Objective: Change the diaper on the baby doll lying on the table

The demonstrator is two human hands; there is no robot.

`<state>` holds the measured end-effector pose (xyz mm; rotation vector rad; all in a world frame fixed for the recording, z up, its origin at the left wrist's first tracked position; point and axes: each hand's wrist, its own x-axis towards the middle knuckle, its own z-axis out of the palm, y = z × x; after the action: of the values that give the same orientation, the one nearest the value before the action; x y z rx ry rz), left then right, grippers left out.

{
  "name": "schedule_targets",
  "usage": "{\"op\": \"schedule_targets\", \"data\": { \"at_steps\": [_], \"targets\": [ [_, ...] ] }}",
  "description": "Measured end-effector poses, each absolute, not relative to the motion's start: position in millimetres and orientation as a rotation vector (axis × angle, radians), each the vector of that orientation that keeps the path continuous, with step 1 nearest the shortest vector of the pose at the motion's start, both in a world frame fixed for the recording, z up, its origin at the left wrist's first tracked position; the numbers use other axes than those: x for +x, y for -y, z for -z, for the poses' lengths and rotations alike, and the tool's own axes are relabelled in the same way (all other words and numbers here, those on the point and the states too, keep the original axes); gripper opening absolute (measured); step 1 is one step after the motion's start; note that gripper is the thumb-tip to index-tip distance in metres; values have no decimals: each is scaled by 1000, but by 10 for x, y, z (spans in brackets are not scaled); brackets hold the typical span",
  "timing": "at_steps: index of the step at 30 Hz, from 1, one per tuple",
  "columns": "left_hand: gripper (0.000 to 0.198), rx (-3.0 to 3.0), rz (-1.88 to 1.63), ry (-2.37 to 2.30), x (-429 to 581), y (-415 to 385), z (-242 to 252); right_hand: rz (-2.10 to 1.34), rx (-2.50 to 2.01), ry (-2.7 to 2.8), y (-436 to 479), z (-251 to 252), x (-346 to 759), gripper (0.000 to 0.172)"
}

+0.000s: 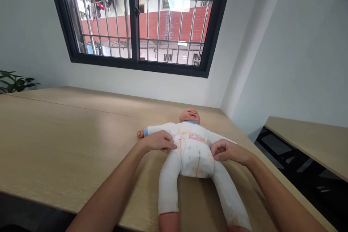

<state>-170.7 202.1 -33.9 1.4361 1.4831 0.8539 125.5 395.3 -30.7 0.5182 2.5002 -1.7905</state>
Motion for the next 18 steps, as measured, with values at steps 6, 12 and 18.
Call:
{"op": "schedule_targets", "data": {
  "at_steps": [6, 12, 18],
  "targets": [
    [34, 1585, -1020, -1271, -1616, -1976, 261, 1805, 557, -2470, -3924, 290, 1243, 31],
    [66, 1697, -998, -1402, -1499, -1985, 281, 1716, 559, -2503, -3845, 252, 1194, 34],
    [41, 2108, -1037, -1695, -1254, -1958, 249, 1380, 499, -2835, -3662, 225, 1102, 24]
  ]
}}
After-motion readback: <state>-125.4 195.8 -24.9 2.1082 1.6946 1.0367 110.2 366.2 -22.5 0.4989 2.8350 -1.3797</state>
